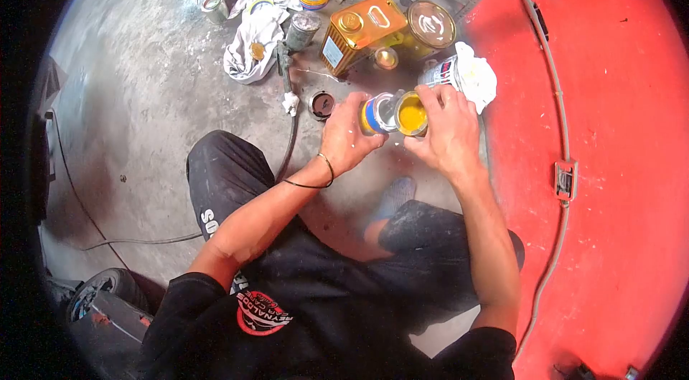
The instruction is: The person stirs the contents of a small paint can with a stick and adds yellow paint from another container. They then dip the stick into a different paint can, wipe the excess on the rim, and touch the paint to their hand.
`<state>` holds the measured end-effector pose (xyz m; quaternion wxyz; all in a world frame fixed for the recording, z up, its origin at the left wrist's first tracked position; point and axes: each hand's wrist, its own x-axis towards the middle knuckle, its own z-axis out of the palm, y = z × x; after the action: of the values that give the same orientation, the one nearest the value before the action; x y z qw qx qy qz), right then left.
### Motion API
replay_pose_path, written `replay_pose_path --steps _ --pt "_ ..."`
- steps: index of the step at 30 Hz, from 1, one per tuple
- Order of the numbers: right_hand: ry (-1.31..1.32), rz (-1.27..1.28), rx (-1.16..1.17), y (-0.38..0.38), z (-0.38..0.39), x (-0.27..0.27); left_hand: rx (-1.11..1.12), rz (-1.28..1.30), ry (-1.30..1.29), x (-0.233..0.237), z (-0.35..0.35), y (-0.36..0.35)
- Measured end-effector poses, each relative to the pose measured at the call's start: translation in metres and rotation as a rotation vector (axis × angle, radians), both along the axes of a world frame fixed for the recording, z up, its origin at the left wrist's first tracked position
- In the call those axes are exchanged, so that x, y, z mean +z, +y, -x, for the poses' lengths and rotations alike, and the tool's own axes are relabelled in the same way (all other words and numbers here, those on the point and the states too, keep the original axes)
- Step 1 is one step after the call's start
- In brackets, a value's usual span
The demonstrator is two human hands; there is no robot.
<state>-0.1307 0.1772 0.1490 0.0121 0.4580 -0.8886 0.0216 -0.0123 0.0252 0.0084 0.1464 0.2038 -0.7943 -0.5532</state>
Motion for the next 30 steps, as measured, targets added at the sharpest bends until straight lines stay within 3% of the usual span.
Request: replay_pose_path --steps 30 --pt "0.177 -0.153 0.007 -0.022 -0.019 0.011 0.072 0.114 0.112 -0.010 0.009 0.008"
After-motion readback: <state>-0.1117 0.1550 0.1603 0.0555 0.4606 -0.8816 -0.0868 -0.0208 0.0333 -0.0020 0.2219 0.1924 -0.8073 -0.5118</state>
